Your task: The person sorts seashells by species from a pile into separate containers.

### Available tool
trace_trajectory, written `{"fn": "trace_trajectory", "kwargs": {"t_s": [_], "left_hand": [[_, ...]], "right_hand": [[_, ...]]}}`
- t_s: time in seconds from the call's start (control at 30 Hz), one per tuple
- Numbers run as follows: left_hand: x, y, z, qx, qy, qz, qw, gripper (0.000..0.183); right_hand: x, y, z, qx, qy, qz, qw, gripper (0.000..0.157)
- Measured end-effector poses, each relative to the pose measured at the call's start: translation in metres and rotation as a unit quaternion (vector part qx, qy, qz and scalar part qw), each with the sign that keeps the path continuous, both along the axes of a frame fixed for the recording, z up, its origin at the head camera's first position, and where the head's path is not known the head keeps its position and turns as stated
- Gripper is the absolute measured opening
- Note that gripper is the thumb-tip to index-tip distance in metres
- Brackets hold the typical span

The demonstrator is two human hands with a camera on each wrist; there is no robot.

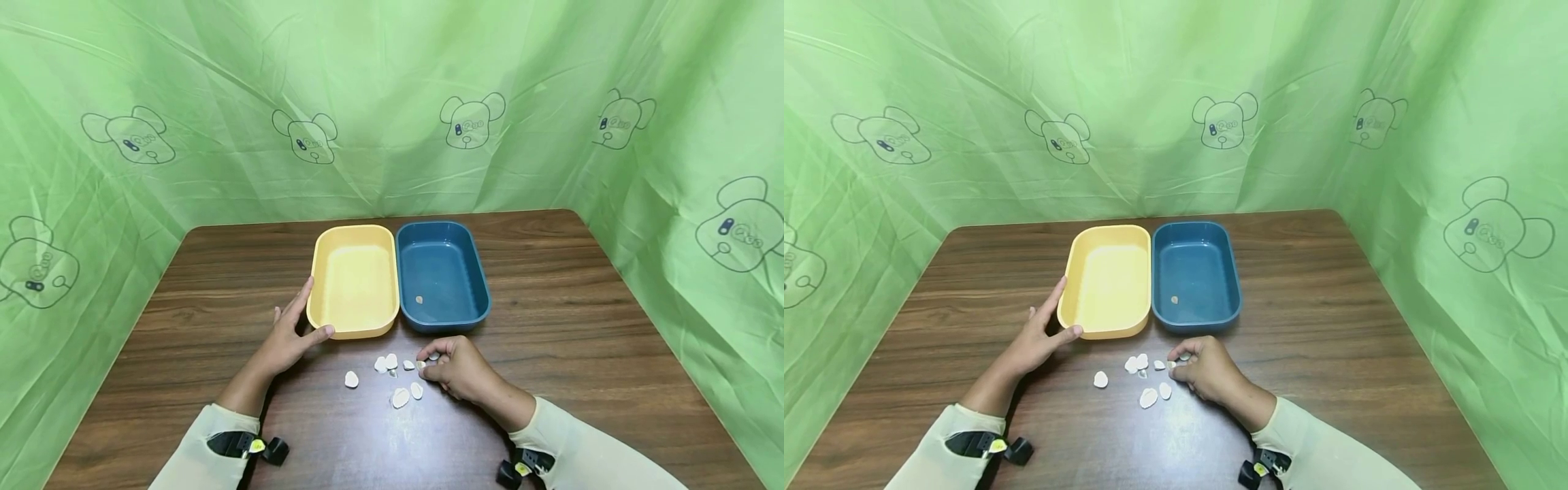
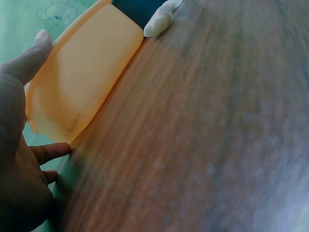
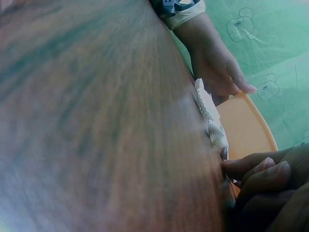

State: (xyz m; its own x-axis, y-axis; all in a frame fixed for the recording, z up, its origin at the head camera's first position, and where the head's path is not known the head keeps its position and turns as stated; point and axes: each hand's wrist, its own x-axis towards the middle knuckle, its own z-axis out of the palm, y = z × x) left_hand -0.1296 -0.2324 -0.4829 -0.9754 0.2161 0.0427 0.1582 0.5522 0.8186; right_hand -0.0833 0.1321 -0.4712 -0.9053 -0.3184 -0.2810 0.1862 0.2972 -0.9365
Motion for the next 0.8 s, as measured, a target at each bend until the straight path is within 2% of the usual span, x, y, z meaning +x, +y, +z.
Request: {"fn": "trace_trajectory", "kwargs": {"t_s": [0.3, 0.8], "left_hand": [[-0.0005, -0.0001, -0.0003, 0.001, 0.0, -0.002, 1.0, 0.109], [-0.0002, 0.0001, 0.0008, -0.003, 0.002, -0.001, 1.0, 0.109]], "right_hand": [[0.0004, 0.0001, 0.0, -0.002, 0.013, 0.009, 1.0, 0.02], [0.0, 0.0017, 0.0017, 0.017, -0.012, 0.027, 0.999, 0.013]]}}
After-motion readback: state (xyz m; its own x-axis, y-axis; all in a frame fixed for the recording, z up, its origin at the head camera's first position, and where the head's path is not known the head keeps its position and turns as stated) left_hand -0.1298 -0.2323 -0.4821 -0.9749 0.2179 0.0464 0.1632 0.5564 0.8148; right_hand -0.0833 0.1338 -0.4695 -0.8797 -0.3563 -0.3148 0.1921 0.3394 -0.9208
